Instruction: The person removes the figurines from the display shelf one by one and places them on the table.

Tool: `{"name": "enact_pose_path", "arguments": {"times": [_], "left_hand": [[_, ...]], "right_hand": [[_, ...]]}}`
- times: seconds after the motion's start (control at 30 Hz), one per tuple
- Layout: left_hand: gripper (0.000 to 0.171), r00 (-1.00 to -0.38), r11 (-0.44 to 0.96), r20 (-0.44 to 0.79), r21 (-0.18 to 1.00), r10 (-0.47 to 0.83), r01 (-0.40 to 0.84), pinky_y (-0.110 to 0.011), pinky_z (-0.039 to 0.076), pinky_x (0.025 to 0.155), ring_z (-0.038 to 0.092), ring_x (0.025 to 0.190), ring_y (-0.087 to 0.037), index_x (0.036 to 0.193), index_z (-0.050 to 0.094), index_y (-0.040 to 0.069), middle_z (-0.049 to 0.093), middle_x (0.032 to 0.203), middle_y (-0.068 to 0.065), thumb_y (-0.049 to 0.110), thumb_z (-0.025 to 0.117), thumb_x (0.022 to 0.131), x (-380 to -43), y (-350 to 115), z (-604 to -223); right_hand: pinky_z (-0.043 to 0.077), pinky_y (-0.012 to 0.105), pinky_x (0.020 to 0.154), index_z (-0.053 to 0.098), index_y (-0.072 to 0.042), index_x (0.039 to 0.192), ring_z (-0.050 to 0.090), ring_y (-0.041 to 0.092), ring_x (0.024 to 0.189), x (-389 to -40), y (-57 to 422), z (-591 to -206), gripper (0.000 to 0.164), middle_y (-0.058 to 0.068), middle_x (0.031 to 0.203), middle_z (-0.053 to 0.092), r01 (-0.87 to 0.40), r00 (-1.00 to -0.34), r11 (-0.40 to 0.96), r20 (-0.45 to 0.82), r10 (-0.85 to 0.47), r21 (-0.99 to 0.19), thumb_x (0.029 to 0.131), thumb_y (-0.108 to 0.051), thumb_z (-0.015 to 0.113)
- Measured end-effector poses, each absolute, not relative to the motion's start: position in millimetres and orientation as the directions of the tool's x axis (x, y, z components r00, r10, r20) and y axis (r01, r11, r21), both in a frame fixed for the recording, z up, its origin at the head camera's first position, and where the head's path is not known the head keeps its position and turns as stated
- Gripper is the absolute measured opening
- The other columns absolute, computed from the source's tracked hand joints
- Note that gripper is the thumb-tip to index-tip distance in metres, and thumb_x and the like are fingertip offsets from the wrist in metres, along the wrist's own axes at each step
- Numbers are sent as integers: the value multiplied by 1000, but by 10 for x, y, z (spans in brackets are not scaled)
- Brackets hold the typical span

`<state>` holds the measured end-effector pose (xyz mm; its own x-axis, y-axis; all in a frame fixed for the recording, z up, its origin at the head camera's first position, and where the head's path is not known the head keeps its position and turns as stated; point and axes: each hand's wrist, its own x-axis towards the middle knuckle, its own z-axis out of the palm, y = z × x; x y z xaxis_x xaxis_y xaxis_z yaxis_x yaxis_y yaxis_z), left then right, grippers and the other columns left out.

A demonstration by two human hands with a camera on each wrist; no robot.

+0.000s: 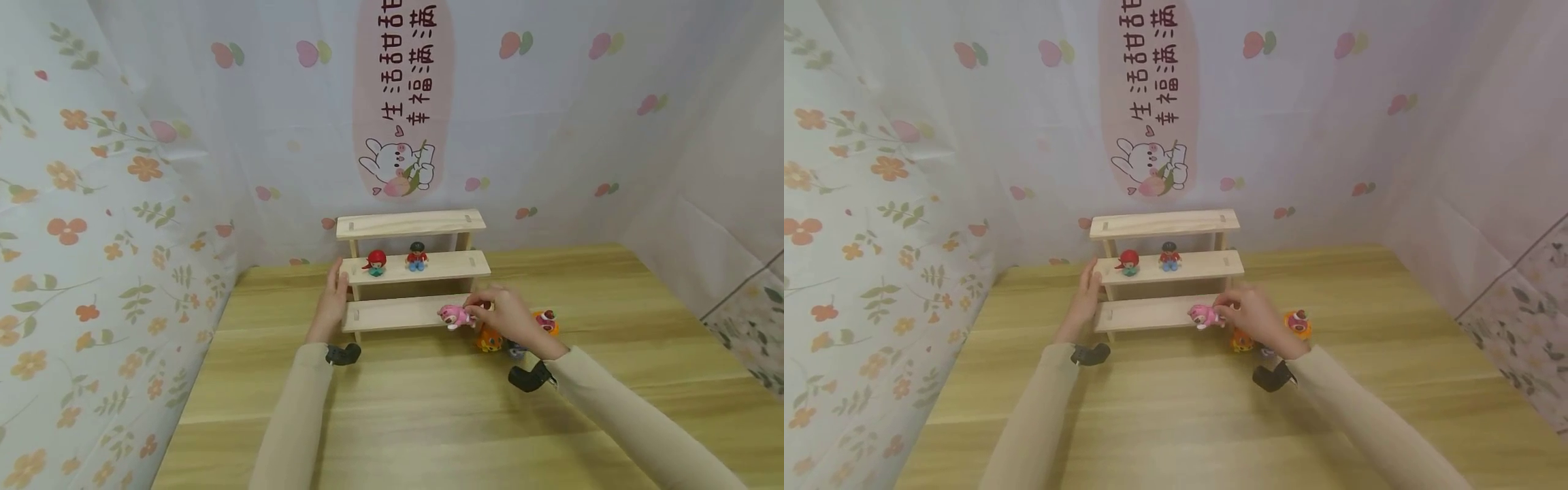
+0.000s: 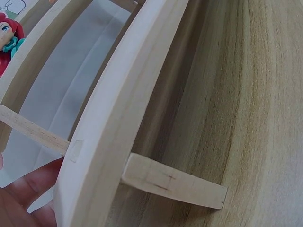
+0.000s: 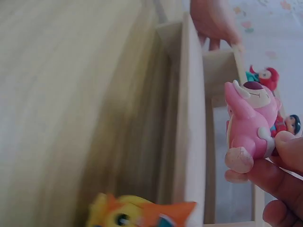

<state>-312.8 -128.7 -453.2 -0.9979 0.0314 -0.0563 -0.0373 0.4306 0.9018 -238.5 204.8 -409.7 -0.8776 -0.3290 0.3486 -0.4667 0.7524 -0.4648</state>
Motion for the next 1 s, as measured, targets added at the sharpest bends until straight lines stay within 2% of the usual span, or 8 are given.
{"name": "enact_pose_path", "arguments": {"times": [0.13,0.3,0.43,0.63,0.77,1.0], "left_hand": [[57,-998,433,-55,900,27,-38,-66,28,104,38,131,-49,153,9,36,31,152,-20,56,17,101,-3126,-1288,-4495],[54,-997,439,-71,897,32,-50,-64,29,105,40,130,-47,153,9,35,35,150,-19,52,19,102,-3158,-1295,-4495],[54,-996,445,-76,894,36,-52,-65,25,107,35,134,-47,153,9,35,29,154,-18,51,20,103,-3147,-1295,-4480],[53,-997,429,-72,902,38,-49,-64,25,108,33,135,-47,153,11,34,29,154,-17,49,22,103,-3111,-1288,-4464],[54,-997,429,-59,903,43,-35,-64,24,108,31,136,-48,153,10,31,25,156,-16,49,22,103,-3111,-1284,-4471],[53,-996,433,-73,900,44,-46,-64,24,108,32,135,-48,153,9,35,25,156,-16,49,22,103,-3111,-1287,-4499]], "right_hand": [[41,23,59,74,-16,82,48,7,70,-2311,2035,-4202,2,-7,77,61,-499,-859,729,375,-348,-469,83,-18,75],[38,21,56,74,-16,80,43,6,70,-2274,2012,-4353,4,-9,74,58,-534,-841,711,368,-395,-457,83,-18,75],[34,22,58,74,-17,79,39,7,70,-2285,2001,-4477,5,-11,73,64,-586,-798,727,411,-442,-357,80,-14,77],[28,25,65,72,-20,76,38,7,70,-2290,1987,-4581,11,-10,73,69,-627,-744,745,459,-485,-229,75,-14,81],[23,25,63,72,-20,76,37,7,69,-2285,1984,-4612,10,-11,72,69,-627,-732,757,472,-492,-183,75,-16,82],[19,24,62,73,-18,76,36,8,69,-2259,1970,-4649,9,-9,74,70,-611,-745,774,452,-491,-167,75,-16,81]]}}
